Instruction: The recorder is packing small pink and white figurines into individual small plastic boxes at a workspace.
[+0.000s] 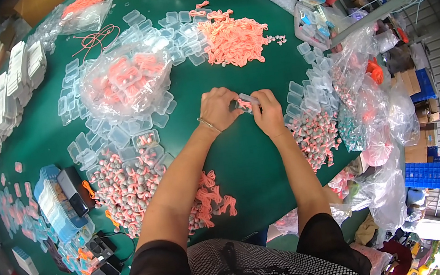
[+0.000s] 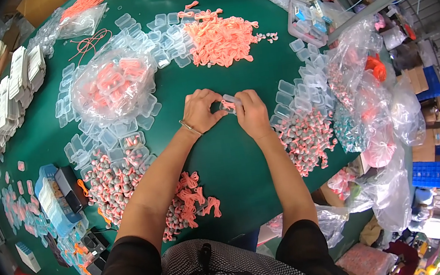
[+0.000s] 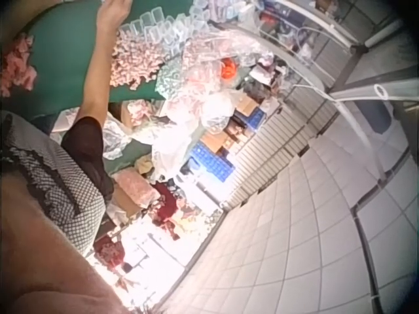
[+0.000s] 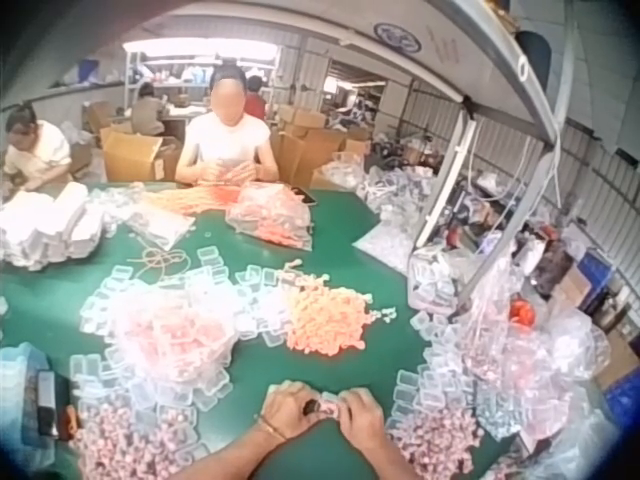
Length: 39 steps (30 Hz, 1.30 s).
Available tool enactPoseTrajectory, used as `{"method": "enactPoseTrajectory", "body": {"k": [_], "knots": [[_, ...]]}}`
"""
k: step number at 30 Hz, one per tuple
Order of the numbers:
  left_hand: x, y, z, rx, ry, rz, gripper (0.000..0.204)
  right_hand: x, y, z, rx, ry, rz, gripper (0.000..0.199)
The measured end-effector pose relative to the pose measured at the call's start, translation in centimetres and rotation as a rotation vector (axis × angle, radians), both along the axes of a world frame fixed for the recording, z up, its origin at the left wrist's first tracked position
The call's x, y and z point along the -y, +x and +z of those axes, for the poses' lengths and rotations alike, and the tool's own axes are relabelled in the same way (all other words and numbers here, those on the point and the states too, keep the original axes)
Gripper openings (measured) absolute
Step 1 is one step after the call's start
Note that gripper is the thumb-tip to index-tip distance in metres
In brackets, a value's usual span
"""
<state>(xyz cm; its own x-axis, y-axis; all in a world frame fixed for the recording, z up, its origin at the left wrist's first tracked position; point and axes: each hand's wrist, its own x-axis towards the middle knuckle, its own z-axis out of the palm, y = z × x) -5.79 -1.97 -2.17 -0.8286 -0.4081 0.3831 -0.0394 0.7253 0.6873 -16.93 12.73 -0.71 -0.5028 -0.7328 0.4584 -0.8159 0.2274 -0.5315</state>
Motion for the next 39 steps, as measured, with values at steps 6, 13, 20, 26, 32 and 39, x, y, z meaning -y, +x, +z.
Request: {"method": "enactPoseTrajectory", "body": {"k": [6, 13, 20, 26, 32, 39], "knots": [[0.1, 0.1, 0.1, 0.006, 0.016, -0.003, 0.033, -0.5, 1.3, 1.0, -0.155, 0.07, 0.024, 0.04], [0.3, 0.1, 0.2, 0.064, 0.047, -0.02, 0.036, -1.2, 2.5, -0.1, -0.219, 0.099, -0.007, 0.049], [0.3, 0.2, 0.2, 0.017, -0.052, -0.043, 0.034, -0.6, 3.2, -1.4, -0.192, 0.069, -0.074, 0.048], [0.4, 0.2, 0.0, 0.031, 0.081, -0.099, 0.036, -0.3, 2.0, -2.6, -0.034, -0.003, -0.103, 0.043], [-0.5, 0.6, 0.4, 0.007, 0.12, 0.012, 0.03, -0.3, 2.0, -2.3, 0.003, -0.055, -0.098, 0.041], [-1.0, 1.2, 0.4, -0.05, -0.037, 0.031, 0.028, -0.2, 2.2, -2.2, -0.045, -0.04, -0.088, 0.043]]}}
